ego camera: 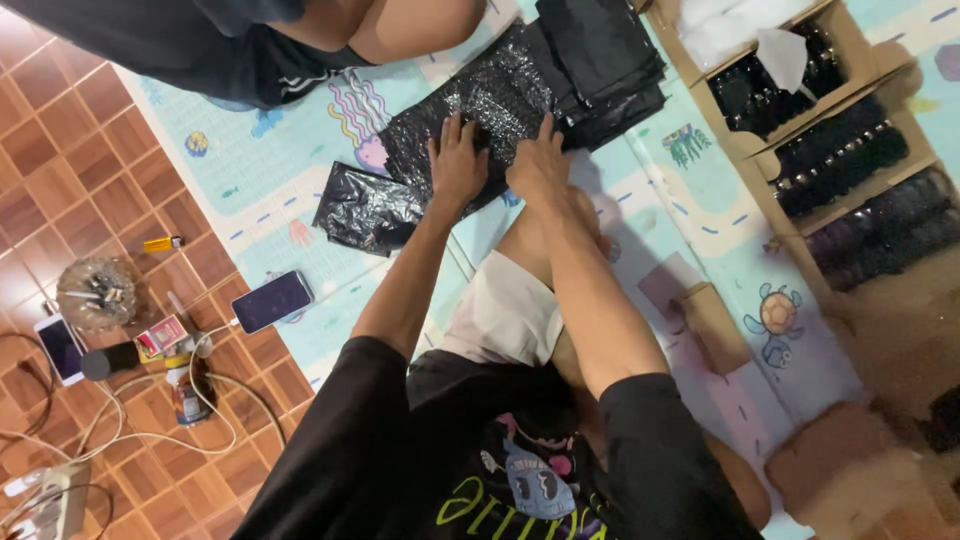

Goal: The person places glasses into small boxes and then seals the boxes inside black plastic mailing bags by hand.

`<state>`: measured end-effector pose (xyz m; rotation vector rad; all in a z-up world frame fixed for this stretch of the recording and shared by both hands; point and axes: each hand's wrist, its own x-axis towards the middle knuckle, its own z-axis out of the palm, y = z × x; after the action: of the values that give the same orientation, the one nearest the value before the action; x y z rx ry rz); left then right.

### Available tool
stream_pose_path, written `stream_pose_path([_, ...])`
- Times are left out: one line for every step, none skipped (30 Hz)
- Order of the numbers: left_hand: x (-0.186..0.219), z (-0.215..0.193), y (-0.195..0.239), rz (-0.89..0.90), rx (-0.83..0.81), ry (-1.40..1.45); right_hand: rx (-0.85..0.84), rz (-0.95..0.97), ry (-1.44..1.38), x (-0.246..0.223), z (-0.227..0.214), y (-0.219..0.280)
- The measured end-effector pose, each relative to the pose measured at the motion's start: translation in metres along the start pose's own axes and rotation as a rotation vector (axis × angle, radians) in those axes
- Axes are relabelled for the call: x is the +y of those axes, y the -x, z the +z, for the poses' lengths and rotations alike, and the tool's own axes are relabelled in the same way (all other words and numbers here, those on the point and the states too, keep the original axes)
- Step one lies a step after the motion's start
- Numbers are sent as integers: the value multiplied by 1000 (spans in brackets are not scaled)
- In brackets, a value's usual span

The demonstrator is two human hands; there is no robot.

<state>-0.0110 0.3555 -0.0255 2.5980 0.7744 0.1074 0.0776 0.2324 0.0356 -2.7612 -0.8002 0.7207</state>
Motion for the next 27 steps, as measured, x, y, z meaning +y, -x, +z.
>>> stream_pose_path([0, 4, -1, 6, 10, 4, 11, -1, 4, 13, 13, -17])
stream_pose_path([1, 9, -1, 9, 16, -65, -48, 11, -25, 26, 25, -33])
stream_pose_path([-2, 14, 10, 0, 9, -136, -125, 24, -55, 38, 44, -42])
stream_pose_path([-4, 11, 11, -6, 5, -134, -131, 23, -52, 46, 58, -53])
stream_pose_path([-3, 9, 9, -1, 0, -149, -152, 6, -54, 56, 71, -66])
stream_pose_path([-3, 7, 7, 4, -5, -163, -173, -10, -55, 67, 84, -78])
stream_pose_path([-12, 17, 1, 4, -4, -163, -173, -10, -55, 65, 81, -78])
stream_pose_path([-22, 27, -5, 38, 6, -179, -177, -24, -7, 64, 77, -77])
stream_pose_path([-33, 37, -9, 69, 16, -197, -183, -39, 40, 61, 74, -76])
stream_pose_path([-35, 32, -2, 67, 17, -199, -184, -42, 40, 60, 79, -74])
stream_pose_path([-34, 28, -1, 103, 29, -189, -187, -20, -35, 61, 78, -77])
stream_pose_path([-34, 23, -1, 140, 40, -179, -191, 1, -109, 62, 77, -80])
stream_pose_path([-39, 26, 0, 139, 35, -178, -195, 4, -110, 57, 63, -68])
stream_pose_path([-44, 30, 2, 153, 67, -106, -209, 16, -165, 53, 49, -56])
stream_pose_path([-49, 33, 0, 169, 103, -34, -218, 26, -219, 48, 34, -48])
stream_pose_path([-50, 32, 3, 169, 103, -33, -217, 28, -219, 37, 18, -28])
stream_pose_path([-50, 31, 4, 174, 108, 23, -220, 78, -185, 26, 0, -11])
stream_pose_path([-49, 30, 5, 178, 114, 78, -223, 129, -151, 15, -17, 6])
stream_pose_path([-51, 32, 5, 175, 113, 78, -227, 128, -150, 17, -12, 0])
stream_pose_path([-52, 33, 5, 166, 109, 148, -148, 99, -154, 20, -6, -7])
stream_pose_path([-52, 35, 2, 164, 106, 218, -64, 72, -159, 24, -2, -16])
stream_pose_path([-54, 40, -3, 167, 106, 219, -62, 74, -159, 18, -9, -11])
stream_pose_path([-58, 44, -5, 130, 90, 240, 26, -29, -49, 10, -14, -5])
stream_pose_path([-62, 49, -6, 93, 73, 261, 113, -133, 60, 3, -19, 0])
stream_pose_path([-66, 60, -13, 90, 71, 263, 109, -132, 62, 2, -14, 4])
stream_pose_path([-70, 71, -19, 106, 86, 148, 71, -269, -14, 2, -10, 8])
stream_pose_path([-76, 80, -26, 119, 103, 29, 31, -410, -92, -2, -4, 11])
